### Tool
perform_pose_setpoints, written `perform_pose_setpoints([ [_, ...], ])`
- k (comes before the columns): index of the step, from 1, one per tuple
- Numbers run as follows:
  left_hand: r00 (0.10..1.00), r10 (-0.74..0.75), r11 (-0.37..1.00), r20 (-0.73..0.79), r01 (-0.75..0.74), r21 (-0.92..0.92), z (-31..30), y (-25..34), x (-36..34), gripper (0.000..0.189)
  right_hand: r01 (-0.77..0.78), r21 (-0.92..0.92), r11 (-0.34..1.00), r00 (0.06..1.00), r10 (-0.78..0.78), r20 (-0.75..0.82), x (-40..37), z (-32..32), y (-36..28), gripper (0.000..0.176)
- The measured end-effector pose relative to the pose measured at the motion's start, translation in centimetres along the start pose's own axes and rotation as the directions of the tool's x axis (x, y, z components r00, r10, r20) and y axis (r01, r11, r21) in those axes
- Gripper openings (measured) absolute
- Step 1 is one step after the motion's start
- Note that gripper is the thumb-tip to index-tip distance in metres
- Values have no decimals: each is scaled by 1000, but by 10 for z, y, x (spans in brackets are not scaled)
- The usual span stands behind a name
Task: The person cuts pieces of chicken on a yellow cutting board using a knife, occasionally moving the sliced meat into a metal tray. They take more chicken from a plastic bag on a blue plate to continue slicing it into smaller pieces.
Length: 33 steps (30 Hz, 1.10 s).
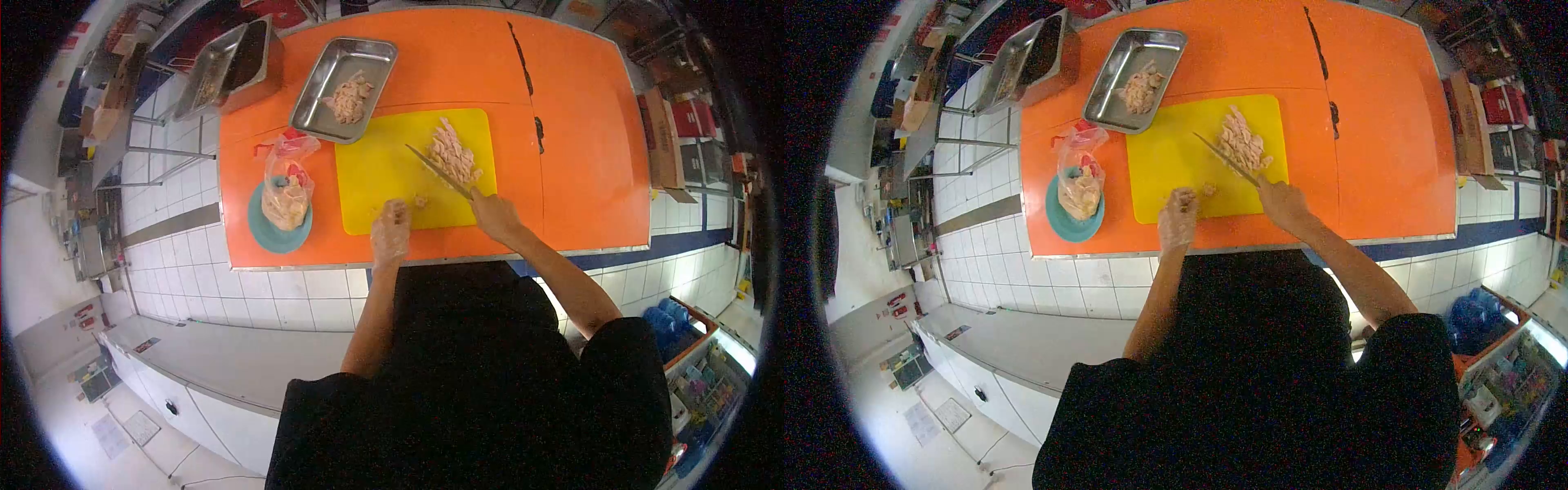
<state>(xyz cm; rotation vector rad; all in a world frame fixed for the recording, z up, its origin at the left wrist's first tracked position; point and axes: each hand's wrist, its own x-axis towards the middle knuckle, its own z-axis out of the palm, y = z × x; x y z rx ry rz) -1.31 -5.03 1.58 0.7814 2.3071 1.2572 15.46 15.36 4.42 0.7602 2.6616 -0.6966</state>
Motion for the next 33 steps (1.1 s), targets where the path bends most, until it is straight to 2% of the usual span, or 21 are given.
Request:
perform_pose_setpoints([
  [2,970,-191,975,-154,169,-145,-15,-15,-2,25,12,20,1000,1000,-12,24,-12,-8,-1,25],
  [3,971,-183,976,-155,160,-147,-23,-21,-4,25,11,17,1000,1000,-11,16,-18,-8,-5,25],
  [5,953,45,935,-300,66,349,-39,-33,-2,30,77,-57,995,967,-60,247,-25,-8,-14,26],
  [6,951,57,935,-303,55,349,-43,-37,-1,30,77,-59,995,970,-61,235,-27,-5,-11,26],
  [9,952,76,975,-296,-9,222,-54,-38,5,31,120,-112,986,969,-92,227,-24,16,11,27],
  [11,976,-44,990,-214,72,124,-57,-26,8,36,-31,-134,990,1000,31,-1,-20,23,23,23],
  [12,977,-39,990,-210,67,125,-56,-18,11,36,-36,-133,991,999,35,-5,-22,17,22,23],
  [14,989,-148,984,16,146,98,-44,-4,18,49,-13,5,1000,999,13,-36,-29,-4,19,25],
  [15,989,-145,985,19,142,99,-32,-3,23,49,-16,6,1000,999,17,-39,-32,-3,19,25],
  [17,977,144,851,155,-202,485,0,-2,35,75,-10,98,995,991,22,-130,-45,1,23,31],
  [18,968,167,874,186,-233,426,10,15,43,85,-9,95,995,991,21,-129,-50,9,30,31],
  [19,959,191,894,208,-257,366,19,34,52,96,-95,177,980,975,127,-180,-52,23,40,31],
  [20,939,293,853,183,-343,394,31,40,57,100,-168,262,950,948,229,-220,-54,33,48,32],
  [21,906,393,800,158,-421,427,42,46,64,105,-153,256,954,952,212,-221,-58,31,50,32],
  [23,911,359,805,202,-412,427,54,79,84,103,-258,535,805,894,409,-184,-74,24,55,35],
  [25,911,328,814,250,-407,415,68,86,105,102,-248,549,798,881,422,-215,-90,33,69,34],
  [27,813,541,678,215,-573,461,83,80,121,88,-246,564,788,864,443,-242,-100,38,79,33],
  [28,817,537,686,211,-568,455,85,77,128,88,-268,571,776,854,465,-232,-105,40,82,32],
  [30,756,579,706,305,-653,276,87,68,131,58,-319,561,764,837,504,-211,-115,40,83,32],
  [31,757,577,709,306,-650,273,93,61,129,58,-323,559,764,838,506,-207,-115,38,81,32],
  [33,729,627,649,276,-684,333,101,48,121,32,-290,636,715,837,512,-194,-117,37,77,31],
])
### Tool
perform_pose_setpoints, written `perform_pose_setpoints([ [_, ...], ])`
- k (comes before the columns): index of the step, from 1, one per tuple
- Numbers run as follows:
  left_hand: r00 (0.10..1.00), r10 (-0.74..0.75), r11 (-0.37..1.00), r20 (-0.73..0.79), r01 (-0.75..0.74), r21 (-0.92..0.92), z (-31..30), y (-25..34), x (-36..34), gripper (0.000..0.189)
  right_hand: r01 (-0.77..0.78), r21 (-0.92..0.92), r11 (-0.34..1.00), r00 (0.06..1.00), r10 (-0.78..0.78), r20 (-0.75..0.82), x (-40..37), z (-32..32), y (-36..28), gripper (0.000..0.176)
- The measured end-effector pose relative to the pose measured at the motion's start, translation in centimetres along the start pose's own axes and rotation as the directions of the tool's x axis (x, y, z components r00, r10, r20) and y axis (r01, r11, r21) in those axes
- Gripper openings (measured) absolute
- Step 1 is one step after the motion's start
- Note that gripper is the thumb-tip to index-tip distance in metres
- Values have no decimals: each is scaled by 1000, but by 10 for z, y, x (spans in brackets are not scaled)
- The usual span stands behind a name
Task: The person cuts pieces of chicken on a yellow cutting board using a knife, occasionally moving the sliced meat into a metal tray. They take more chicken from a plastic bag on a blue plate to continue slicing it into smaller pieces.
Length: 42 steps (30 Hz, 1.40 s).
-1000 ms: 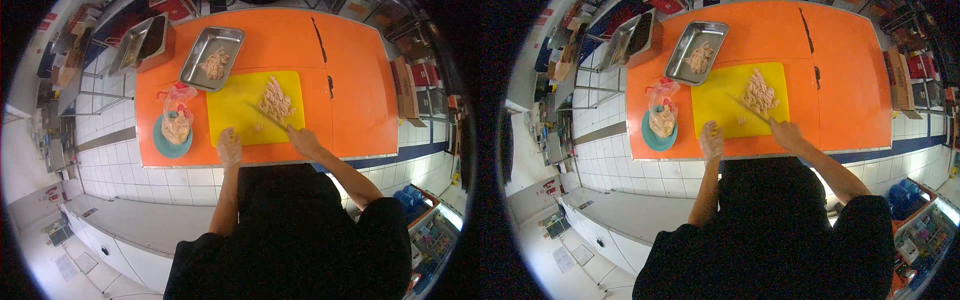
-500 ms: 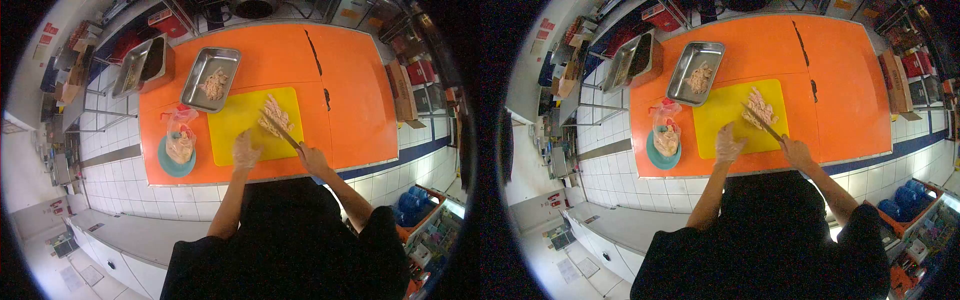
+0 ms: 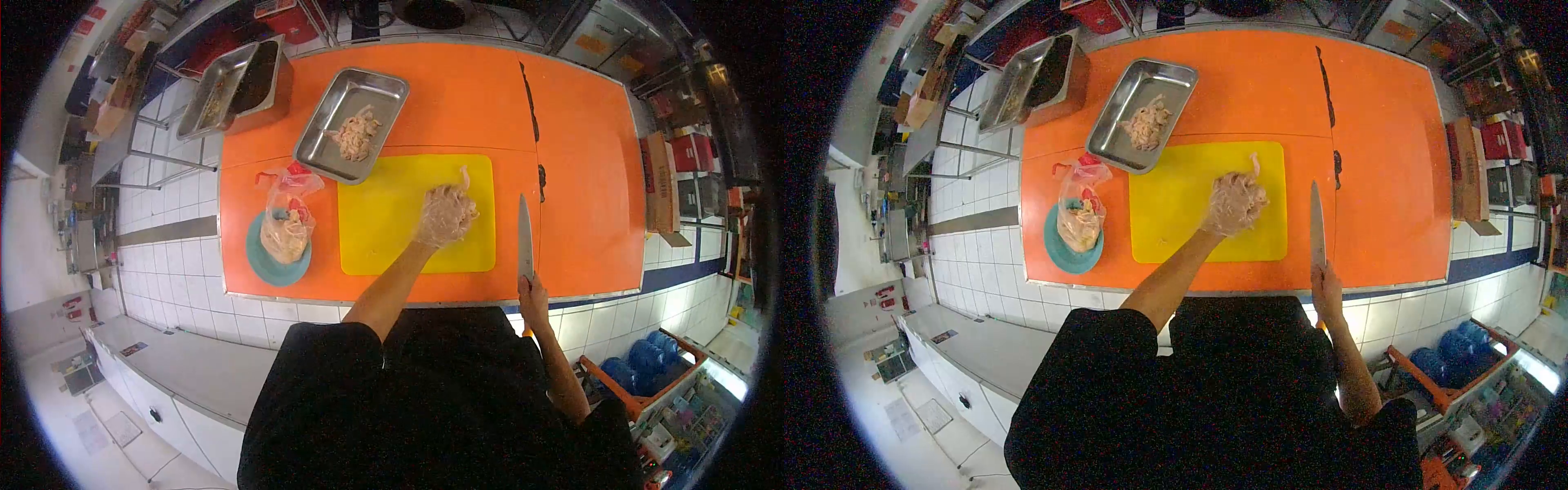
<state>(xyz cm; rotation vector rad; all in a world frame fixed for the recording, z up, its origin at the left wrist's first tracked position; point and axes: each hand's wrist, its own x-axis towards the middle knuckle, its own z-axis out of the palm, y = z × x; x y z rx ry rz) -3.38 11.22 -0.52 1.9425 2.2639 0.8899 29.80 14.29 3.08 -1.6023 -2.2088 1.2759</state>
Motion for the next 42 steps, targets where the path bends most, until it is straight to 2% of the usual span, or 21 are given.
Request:
perform_pose_setpoints([
  [4,985,102,990,138,-115,86,-19,9,-13,27,91,-77,993,996,-92,-20,11,14,23,30],
  [7,988,154,961,29,-157,228,-1,0,-30,18,52,-34,998,998,-51,31,19,12,15,32],
  [10,989,37,907,144,-94,411,12,-10,-43,15,89,-11,996,995,-89,33,24,17,17,27],
  [12,986,-76,956,149,114,-271,13,-15,-39,18,129,-39,991,992,-130,-10,30,19,22,26],
  [13,987,-75,959,144,111,-262,10,-19,-37,18,138,-33,990,990,-138,-11,33,22,25,26],
  [15,990,-83,982,109,63,175,9,-26,-35,25,98,-50,994,995,-98,2,33,23,29,27],
  [16,991,-82,981,107,61,184,12,-29,-35,25,105,-43,994,994,-105,1,33,24,28,27],
  [17,895,-421,705,146,425,-567,16,-32,-33,29,63,-7,998,998,-63,-5,34,25,28,27],
  [18,715,-564,-111,414,431,-895,10,-30,-28,34,19,29,999,1000,-19,-9,34,26,30,27],
  [19,717,-565,-103,409,431,-897,1,-30,-27,34,24,35,999,1000,-24,-10,35,27,32,27],
  [21,569,-653,-242,500,469,-849,-29,-33,-23,39,16,14,1000,999,-16,-33,39,29,38,27],
  [22,571,-654,-234,496,471,-851,-43,-39,-20,39,20,21,1000,999,-19,-34,43,33,48,27],
  [24,539,-700,19,468,670,-742,-74,-52,-14,37,100,-44,994,993,-103,-65,48,39,65,27],
  [28,604,-630,77,488,674,-735,-186,-38,42,38,159,3,987,983,-158,-91,44,39,59,28],
  [32,732,-507,66,456,560,-826,-205,-121,92,38,129,1,992,988,-128,-91,40,30,44,30],
  [34,756,-533,416,380,625,-661,-208,-159,110,42,111,6,994,991,-111,-80,38,31,45,31],
  [35,754,-534,414,383,628,-659,-215,-155,110,42,137,-6,990,985,-137,-106,39,33,47,32],
  [37,580,-738,455,346,805,-380,-273,-80,128,42,158,-20,987,979,-160,-129,42,33,47,33],
  [38,574,-737,449,356,810,-377,-267,-84,123,42,126,6,992,987,-124,-100,40,30,41,34],
  [40,621,-740,629,258,775,-60,-247,-97,112,45,72,29,997,995,-70,-71,39,30,43,34],
  [42,632,-691,676,350,737,4,-223,-92,90,44,90,-56,994,988,-96,-120,39,33,49,31],
])
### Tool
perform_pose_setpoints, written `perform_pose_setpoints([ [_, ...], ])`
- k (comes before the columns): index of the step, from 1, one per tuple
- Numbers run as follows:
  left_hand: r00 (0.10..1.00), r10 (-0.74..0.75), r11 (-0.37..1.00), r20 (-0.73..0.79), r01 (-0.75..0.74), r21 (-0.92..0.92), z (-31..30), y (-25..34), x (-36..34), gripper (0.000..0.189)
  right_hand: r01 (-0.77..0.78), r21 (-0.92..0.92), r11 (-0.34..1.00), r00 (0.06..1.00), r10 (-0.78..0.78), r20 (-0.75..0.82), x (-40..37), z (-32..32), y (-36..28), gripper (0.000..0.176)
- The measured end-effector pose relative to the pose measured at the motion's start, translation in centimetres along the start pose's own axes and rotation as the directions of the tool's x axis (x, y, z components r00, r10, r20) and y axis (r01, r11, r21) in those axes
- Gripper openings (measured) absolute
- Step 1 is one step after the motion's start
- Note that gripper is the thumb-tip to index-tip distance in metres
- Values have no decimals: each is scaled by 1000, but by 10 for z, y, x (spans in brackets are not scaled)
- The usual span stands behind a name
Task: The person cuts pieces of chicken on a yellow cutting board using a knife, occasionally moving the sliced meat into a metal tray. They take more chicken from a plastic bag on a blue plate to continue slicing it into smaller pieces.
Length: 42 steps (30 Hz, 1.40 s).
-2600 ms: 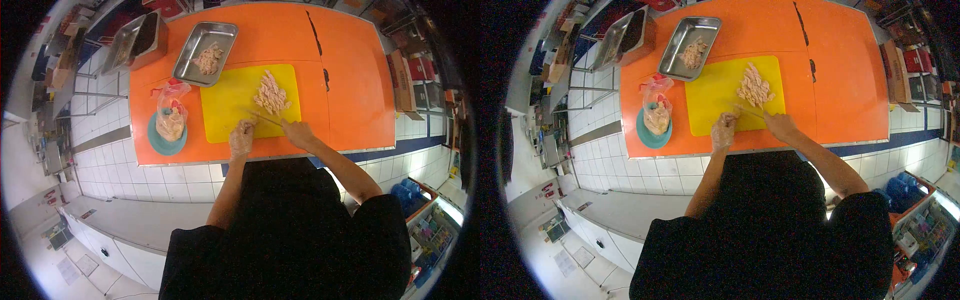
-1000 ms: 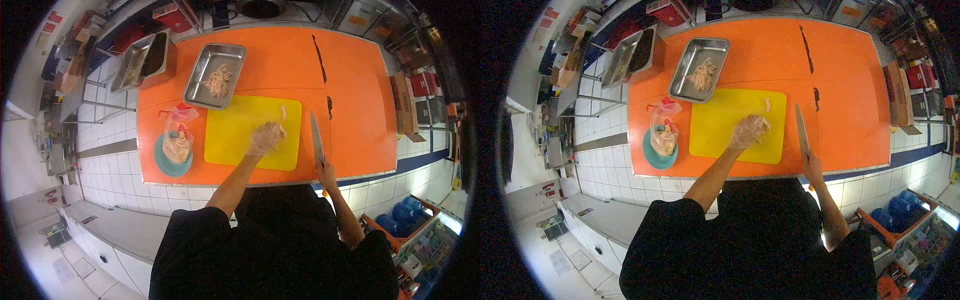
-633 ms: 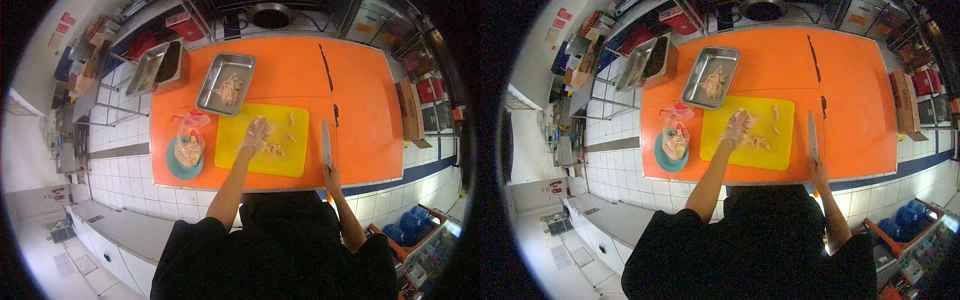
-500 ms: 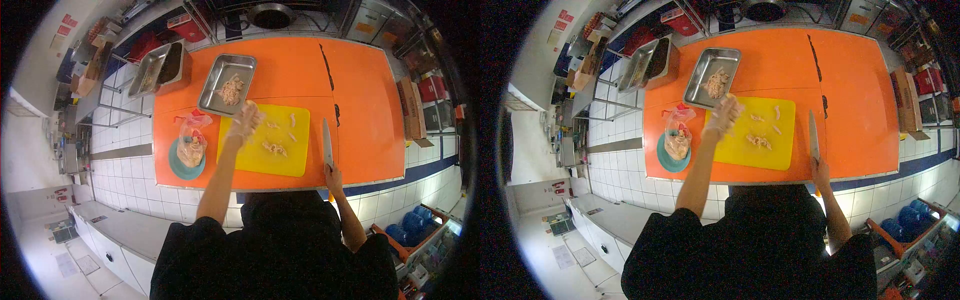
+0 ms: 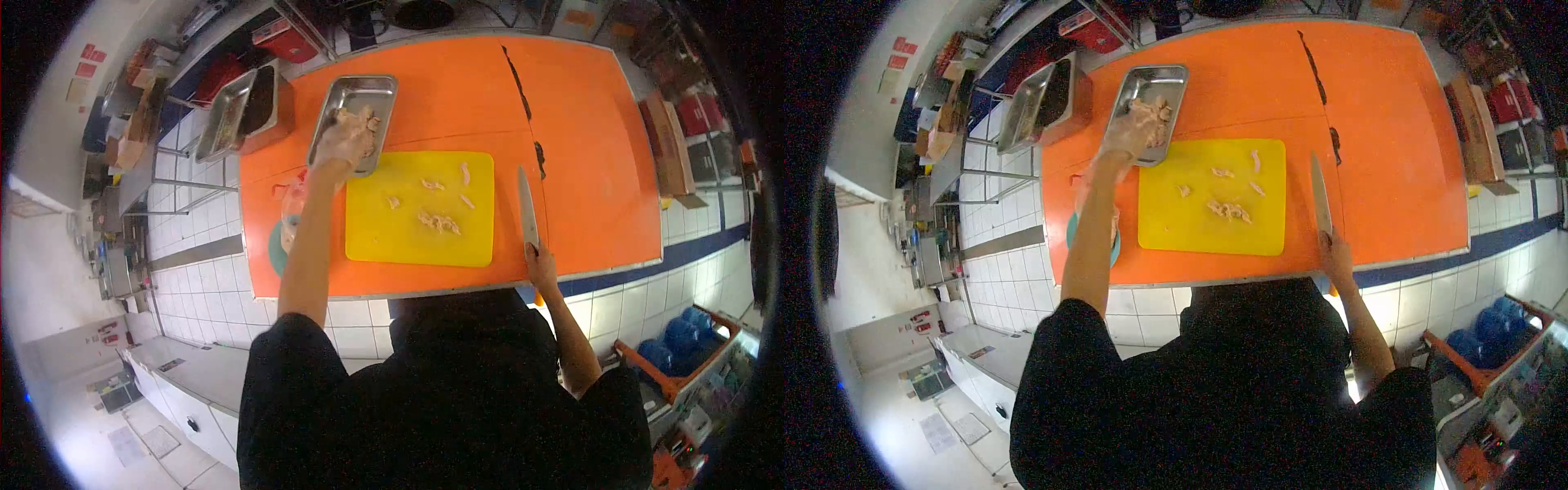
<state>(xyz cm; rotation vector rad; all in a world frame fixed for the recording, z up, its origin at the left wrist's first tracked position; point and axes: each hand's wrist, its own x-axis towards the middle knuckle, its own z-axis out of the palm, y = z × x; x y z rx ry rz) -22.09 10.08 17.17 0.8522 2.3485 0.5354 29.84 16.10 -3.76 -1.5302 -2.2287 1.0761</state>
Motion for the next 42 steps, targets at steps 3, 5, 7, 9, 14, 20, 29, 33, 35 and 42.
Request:
perform_pose_setpoints([
  [3,983,167,968,81,-179,174,83,-70,13,43,31,36,999,1000,-30,-6,0,-2,1,37],
  [5,938,345,891,-39,-314,328,129,-90,-7,39,13,61,998,1000,-13,7,-2,-6,-5,36],
  [7,903,402,864,-151,-320,390,160,-95,-39,33,8,83,996,1000,-10,23,-1,-7,-9,35],
  [9,906,400,881,-142,-337,331,184,-112,-46,25,-36,88,995,998,32,51,-2,-8,-10,33],
  [14,906,406,904,-116,-380,195,204,-104,-38,17,24,62,998,1000,-24,1,-2,-5,-8,30],
  [20,686,705,705,-182,-649,286,204,-34,-12,14,6,29,1000,1000,-7,29,0,-4,-6,31],
  [29,838,532,841,122,-506,-193,204,-53,-35,21,10,49,999,1000,-10,-1,-2,-6,-10,32],
  [33,851,524,808,45,-513,291,199,-30,-92,28,-22,7,1000,999,22,33,0,-2,0,31],
  [35,783,619,747,-64,-562,354,214,-24,-107,26,-8,37,999,1000,7,29,-2,-9,-10,30],
  [42,833,553,827,-33,-543,148,256,-38,-79,20,15,5,1000,1000,-14,-14,-3,-11,-18,30],
])
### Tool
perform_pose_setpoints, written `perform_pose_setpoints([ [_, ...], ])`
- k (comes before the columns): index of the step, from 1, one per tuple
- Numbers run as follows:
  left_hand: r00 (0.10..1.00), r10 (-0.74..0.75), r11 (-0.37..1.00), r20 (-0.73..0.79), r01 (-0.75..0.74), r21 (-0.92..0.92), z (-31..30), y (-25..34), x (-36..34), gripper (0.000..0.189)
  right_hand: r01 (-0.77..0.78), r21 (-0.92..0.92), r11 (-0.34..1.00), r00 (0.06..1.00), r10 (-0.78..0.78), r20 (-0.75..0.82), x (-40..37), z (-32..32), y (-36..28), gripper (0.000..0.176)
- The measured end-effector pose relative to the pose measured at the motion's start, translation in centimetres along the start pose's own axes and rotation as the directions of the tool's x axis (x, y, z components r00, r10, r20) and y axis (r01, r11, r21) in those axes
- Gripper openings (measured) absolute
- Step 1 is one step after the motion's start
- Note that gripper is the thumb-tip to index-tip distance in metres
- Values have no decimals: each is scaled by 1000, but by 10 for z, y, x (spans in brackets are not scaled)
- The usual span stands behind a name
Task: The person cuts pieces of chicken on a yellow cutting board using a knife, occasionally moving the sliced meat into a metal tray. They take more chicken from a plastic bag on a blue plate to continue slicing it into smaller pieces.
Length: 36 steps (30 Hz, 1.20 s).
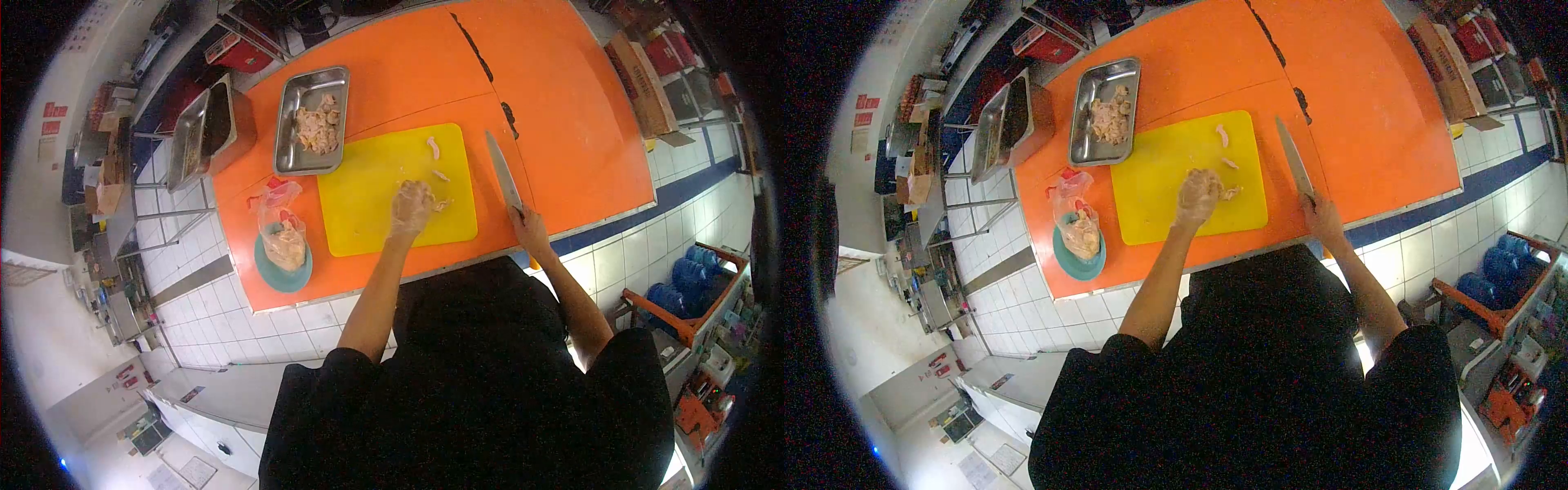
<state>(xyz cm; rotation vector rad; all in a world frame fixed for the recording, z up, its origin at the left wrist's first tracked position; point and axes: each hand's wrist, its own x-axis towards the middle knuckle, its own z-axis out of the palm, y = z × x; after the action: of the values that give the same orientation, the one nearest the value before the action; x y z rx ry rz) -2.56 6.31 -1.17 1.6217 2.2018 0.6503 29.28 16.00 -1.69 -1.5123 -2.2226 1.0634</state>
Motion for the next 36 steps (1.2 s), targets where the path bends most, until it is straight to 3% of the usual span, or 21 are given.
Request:
perform_pose_setpoints([
  [1,1000,4,1000,0,-4,-1,-10,9,10,20,-1,-1,1000,1000,1,-4,1,2,3,30],
  [3,974,-172,930,149,211,-300,-31,28,32,16,-62,26,998,997,60,42,1,4,10,30],
  [7,959,-189,943,213,238,-234,-33,37,93,20,-87,28,996,993,84,88,0,-6,-6,34],
  [8,999,-45,977,31,50,-209,-4,14,110,15,-65,30,997,996,63,55,0,0,1,33],
  [9,983,108,980,-147,-131,-151,1,14,117,12,-44,30,999,999,43,24,-1,1,3,32],
  [10,984,110,978,-143,-133,-159,5,13,118,12,-50,25,998,999,50,22,0,0,6,32],
  [12,943,265,942,-201,-208,264,8,9,120,13,-35,-46,998,999,36,20,0,0,4,32],
  [13,944,262,943,-199,-207,260,9,9,122,13,-38,-50,998,999,39,23,-2,-2,-1,32],
  [15,962,173,947,213,-222,231,5,7,129,19,-74,-2,997,997,74,36,-3,-8,-10,34],
  [19,953,99,982,287,-140,126,5,-1,94,22,-38,-3,999,999,38,30,-1,-2,3,33],
  [21,865,333,903,376,-407,137,10,-5,66,19,-25,47,999,999,22,43,-1,-2,3,33],
  [25,842,353,874,407,-452,178,-13,20,34,21,-15,41,999,1000,14,23,-1,-4,-2,35],
  [28,890,382,901,248,-418,113,6,-1,28,23,-81,-66,995,994,85,63,0,-3,-1,35],
  [30,894,431,883,120,-446,150,41,-32,31,26,117,26,993,993,-117,-13,1,8,17,31],
  [31,904,415,888,108,-428,167,28,-20,33,26,141,32,990,990,-141,-2,2,8,12,31],
  [32,979,148,985,139,-158,65,3,5,36,27,80,60,995,997,-80,3,1,4,4,31],
  [33,974,-121,991,194,129,-32,-10,14,38,28,15,86,996,1000,-16,9,-1,2,1,32],
  [34,975,-131,990,179,138,-27,-14,8,39,28,32,89,996,999,-33,14,0,1,-2,32],
  [36,958,-223,885,179,276,-375,-32,0,44,23,-60,69,996,994,53,92,1,-2,-2,30],
])
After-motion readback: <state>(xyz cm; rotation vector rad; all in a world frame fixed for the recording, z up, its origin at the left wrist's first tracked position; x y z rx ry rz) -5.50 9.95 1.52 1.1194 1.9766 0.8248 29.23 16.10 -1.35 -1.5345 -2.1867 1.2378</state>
